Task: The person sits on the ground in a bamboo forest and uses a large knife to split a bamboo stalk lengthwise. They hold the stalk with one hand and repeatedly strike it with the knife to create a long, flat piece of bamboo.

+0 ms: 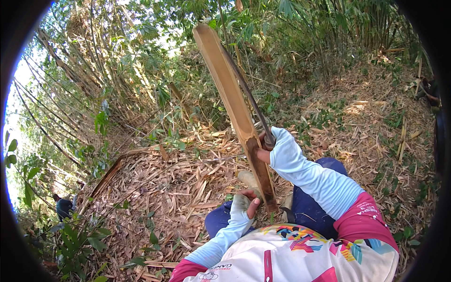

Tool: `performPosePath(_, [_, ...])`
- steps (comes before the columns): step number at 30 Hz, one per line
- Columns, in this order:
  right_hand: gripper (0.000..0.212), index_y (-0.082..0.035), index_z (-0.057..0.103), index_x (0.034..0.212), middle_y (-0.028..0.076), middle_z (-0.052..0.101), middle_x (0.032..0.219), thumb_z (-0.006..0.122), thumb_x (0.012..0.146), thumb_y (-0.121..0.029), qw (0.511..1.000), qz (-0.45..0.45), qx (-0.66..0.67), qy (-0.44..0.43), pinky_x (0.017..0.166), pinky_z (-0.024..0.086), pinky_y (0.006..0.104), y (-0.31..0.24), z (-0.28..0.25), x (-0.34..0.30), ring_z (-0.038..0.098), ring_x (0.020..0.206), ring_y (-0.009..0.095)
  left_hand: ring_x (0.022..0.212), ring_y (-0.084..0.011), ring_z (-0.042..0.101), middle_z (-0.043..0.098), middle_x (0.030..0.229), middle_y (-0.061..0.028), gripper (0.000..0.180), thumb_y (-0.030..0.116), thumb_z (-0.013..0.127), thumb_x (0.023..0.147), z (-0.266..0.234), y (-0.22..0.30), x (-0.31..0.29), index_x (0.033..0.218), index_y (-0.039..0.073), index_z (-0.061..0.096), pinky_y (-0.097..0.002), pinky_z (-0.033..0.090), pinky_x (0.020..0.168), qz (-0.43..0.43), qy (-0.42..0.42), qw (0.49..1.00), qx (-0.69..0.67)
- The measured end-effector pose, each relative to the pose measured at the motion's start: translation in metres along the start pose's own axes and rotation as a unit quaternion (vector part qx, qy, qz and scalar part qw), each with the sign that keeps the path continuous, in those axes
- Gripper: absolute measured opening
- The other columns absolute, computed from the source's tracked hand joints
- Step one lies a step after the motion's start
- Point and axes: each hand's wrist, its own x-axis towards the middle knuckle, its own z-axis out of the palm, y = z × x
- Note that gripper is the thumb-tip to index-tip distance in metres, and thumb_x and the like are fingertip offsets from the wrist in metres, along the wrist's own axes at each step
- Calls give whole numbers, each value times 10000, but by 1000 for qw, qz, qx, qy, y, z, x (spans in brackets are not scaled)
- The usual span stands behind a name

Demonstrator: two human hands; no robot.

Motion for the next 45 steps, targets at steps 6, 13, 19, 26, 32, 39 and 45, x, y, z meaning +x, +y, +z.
performPosePath(6, [299, -45, 650, 959, -6, 618, 752, 790, 727, -173, 999, 2, -41, -19, 647, 469, 256, -13, 0, -6, 555, 708, 81, 899, -136, 529, 573, 1001, -59, 415, 167, 731, 884, 1, 2, -1, 1182, 4, 491, -273, 447, 829, -8, 6, 1000, 10])
performPosePath(13, [246, -38, 647, 927, -17, 614, 742, 807, 751, -101, 997, -31, -76, -12, 641, 459, 234, -11, 2, -7, 546, 685, 61, 900, -136, 577, 586, 1045, -87, 461, 241, 710, 909, -2, -4, -3, 1216, -7, 472, -264, 467, 820, -5, 0, 1000, 30])
performPosePath(19, [249, -39, 644, 933, -24, 595, 722, 807, 751, -88, 997, -25, -63, -20, 625, 450, 240, -9, 2, -8, 531, 672, 60, 892, -130, 529, 577, 1001, -62, 414, 160, 722, 897, 2, 2, -2, 1188, -18, 487, -266, 449, 820, -15, 5, 1000, 16])
performPosePath(26, [272, -42, 650, 966, -23, 598, 727, 797, 752, -119, 997, -30, -66, -24, 628, 448, 243, -15, 3, -10, 527, 677, 65, 889, -127, 529, 577, 1002, -63, 411, 170, 717, 903, 3, 8, 0, 1186, -21, 487, -268, 447, 819, -12, 6, 1000, 2])
performPosePath(32, [261, -38, 657, 969, -22, 607, 729, 793, 757, -107, 997, -31, -72, -24, 641, 455, 244, -13, 5, -11, 534, 676, 67, 918, -163, 607, 610, 1031, -101, 423, 219, 694, 921, 5, 20, 16, 1199, -26, 491, -300, 498, 858, 35, 7, 999, 16])
performPosePath(39, [286, -35, 651, 976, 17, 637, 747, 787, 752, -148, 996, -30, -73, -29, 639, 475, 264, -8, 5, -12, 565, 686, 89, 894, -143, 559, 586, 1011, -77, 359, 156, 678, 921, 13, 41, 41, 1182, -10, 495, -291, 466, 853, 86, 2, 996, -32])
performPosePath(45, [328, -19, 644, 972, 46, 656, 745, 811, 751, -195, 997, -42, -60, -30, 633, 491, 280, -4, 6, -12, 586, 683, 104, 946, -150, 557, 608, 1039, -96, 353, 143, 667, 934, 13, 57, 50, 1198, -18, 497, -296, 440, 896, 110, -6, 993, -41])
